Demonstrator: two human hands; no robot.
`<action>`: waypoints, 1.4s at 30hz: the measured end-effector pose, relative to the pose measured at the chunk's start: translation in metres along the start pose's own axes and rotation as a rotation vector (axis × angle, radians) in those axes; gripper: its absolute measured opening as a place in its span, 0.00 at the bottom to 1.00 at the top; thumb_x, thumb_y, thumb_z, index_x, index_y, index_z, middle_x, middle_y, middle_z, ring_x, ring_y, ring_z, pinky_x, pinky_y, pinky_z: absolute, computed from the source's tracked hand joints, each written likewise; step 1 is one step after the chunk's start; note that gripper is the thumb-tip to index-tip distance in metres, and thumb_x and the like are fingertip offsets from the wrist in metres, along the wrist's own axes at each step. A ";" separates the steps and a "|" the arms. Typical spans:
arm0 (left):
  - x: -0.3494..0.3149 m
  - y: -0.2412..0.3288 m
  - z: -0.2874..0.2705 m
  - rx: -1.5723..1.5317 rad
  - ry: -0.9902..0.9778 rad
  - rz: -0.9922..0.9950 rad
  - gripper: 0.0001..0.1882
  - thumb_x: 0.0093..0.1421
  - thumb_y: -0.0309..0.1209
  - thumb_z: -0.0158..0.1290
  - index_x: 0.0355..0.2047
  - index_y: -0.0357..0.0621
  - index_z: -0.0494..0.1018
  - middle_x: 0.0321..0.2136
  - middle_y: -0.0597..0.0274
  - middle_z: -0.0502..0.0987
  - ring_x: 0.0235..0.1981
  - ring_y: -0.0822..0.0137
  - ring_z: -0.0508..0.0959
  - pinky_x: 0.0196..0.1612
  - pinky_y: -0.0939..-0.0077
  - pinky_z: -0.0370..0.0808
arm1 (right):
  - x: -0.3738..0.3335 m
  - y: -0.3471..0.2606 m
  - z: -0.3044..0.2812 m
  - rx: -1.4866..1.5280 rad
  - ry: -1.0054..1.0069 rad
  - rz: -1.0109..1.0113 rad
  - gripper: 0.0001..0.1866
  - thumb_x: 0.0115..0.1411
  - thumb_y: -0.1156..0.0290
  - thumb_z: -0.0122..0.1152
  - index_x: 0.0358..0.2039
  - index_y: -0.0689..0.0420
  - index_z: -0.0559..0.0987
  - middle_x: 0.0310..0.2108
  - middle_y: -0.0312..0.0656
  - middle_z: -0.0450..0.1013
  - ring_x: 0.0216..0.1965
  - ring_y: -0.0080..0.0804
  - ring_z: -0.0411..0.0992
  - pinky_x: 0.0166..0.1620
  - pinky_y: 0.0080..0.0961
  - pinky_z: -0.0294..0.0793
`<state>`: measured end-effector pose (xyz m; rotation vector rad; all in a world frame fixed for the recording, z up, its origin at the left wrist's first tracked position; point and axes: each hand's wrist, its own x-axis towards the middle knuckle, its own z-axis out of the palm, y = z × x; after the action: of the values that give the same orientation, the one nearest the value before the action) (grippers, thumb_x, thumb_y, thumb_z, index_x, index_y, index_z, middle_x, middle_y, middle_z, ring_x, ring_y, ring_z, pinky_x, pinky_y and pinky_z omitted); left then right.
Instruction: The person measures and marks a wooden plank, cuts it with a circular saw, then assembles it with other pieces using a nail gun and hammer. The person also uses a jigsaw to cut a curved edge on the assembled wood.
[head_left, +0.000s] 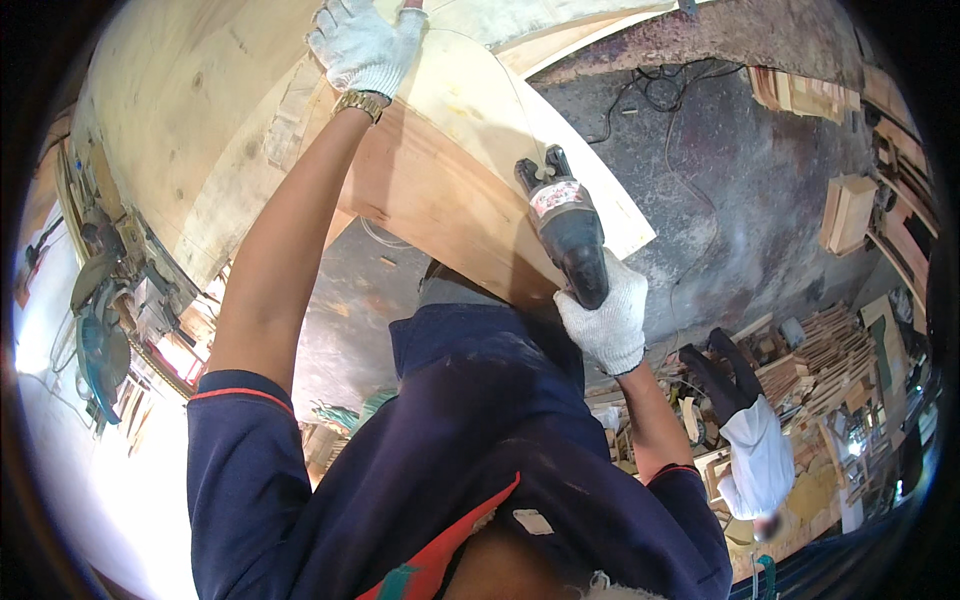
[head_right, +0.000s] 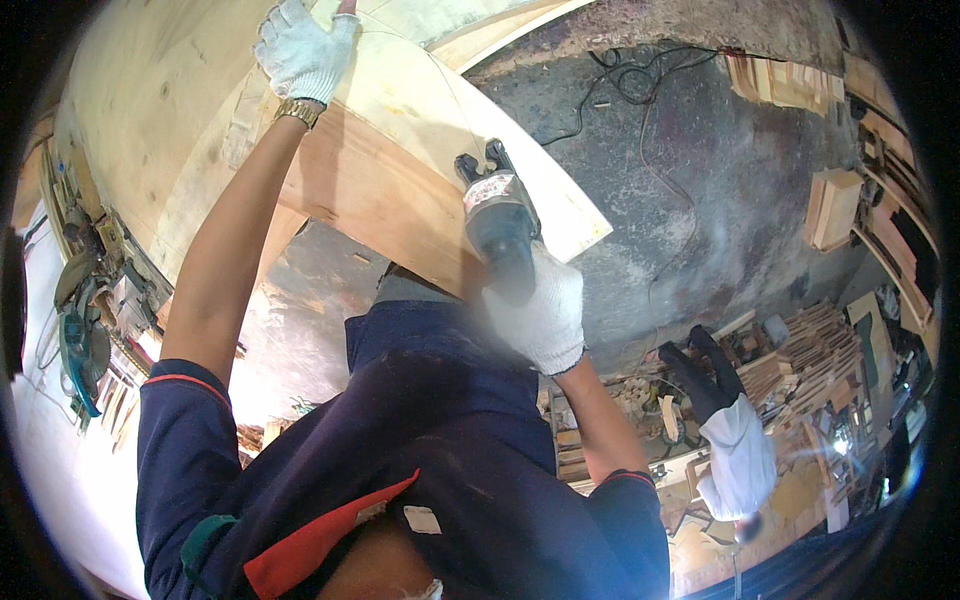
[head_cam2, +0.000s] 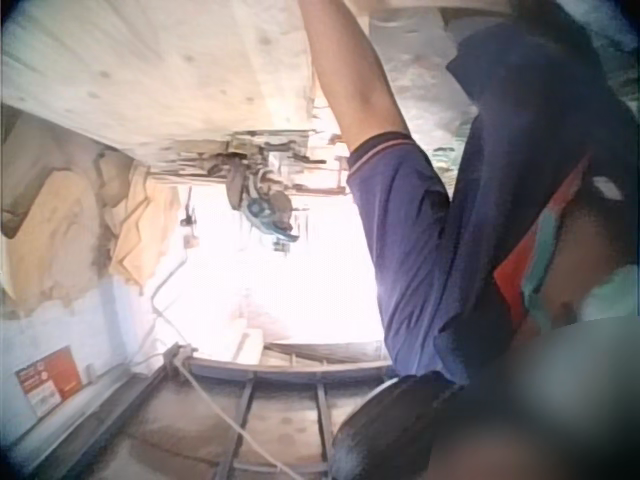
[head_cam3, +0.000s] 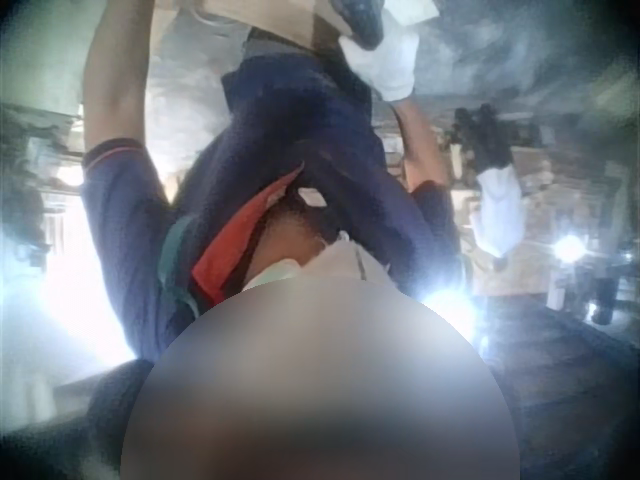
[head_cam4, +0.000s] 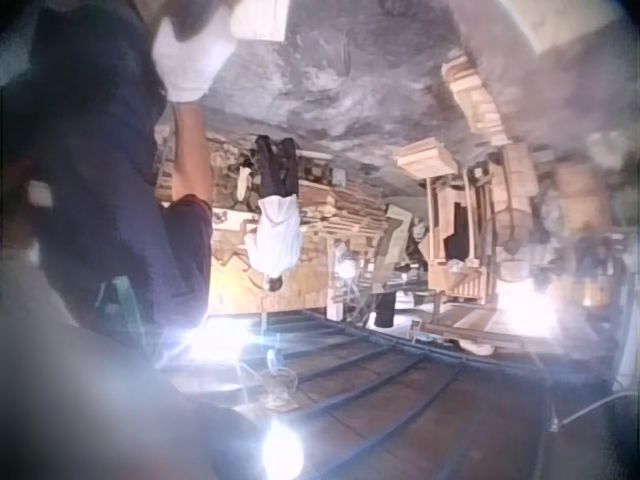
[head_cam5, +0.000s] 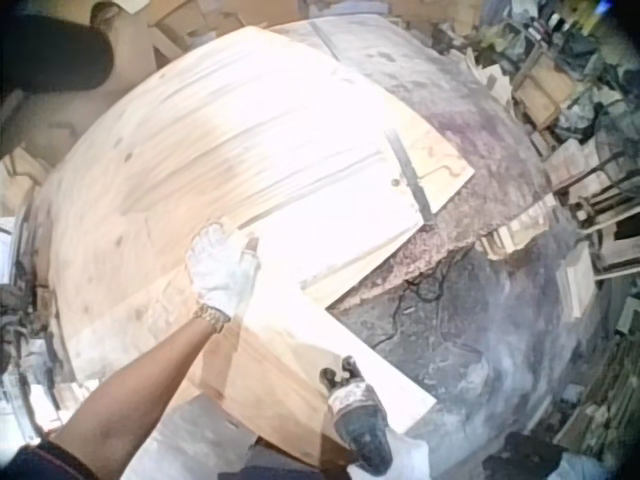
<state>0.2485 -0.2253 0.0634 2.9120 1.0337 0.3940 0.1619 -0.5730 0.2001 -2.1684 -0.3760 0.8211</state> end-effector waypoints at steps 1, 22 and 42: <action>0.000 -0.001 0.000 -0.028 -0.024 -0.007 0.40 0.64 0.58 0.51 0.60 0.31 0.68 0.58 0.38 0.72 0.60 0.44 0.70 0.64 0.49 0.63 | 0.001 0.000 0.000 0.009 0.003 0.009 0.14 0.44 0.74 0.69 0.34 0.62 0.79 0.24 0.49 0.77 0.26 0.46 0.80 0.34 0.35 0.78; 0.005 -0.020 0.018 0.136 0.019 0.101 0.47 0.62 0.68 0.47 0.61 0.33 0.67 0.57 0.41 0.73 0.59 0.42 0.71 0.61 0.46 0.64 | 0.011 -0.005 -0.001 0.016 -0.007 -0.023 0.16 0.45 0.74 0.68 0.37 0.63 0.80 0.25 0.51 0.77 0.27 0.50 0.79 0.34 0.36 0.78; -0.003 -0.002 0.003 0.047 0.063 0.058 0.39 0.63 0.56 0.55 0.58 0.30 0.67 0.55 0.36 0.72 0.57 0.41 0.70 0.61 0.47 0.66 | 0.019 -0.010 -0.006 -0.005 -0.016 -0.049 0.15 0.46 0.75 0.67 0.37 0.63 0.80 0.25 0.52 0.77 0.27 0.52 0.79 0.33 0.36 0.78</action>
<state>0.2456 -0.2250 0.0597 2.9957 0.9805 0.4721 0.1798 -0.5603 0.2018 -2.1498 -0.4385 0.8110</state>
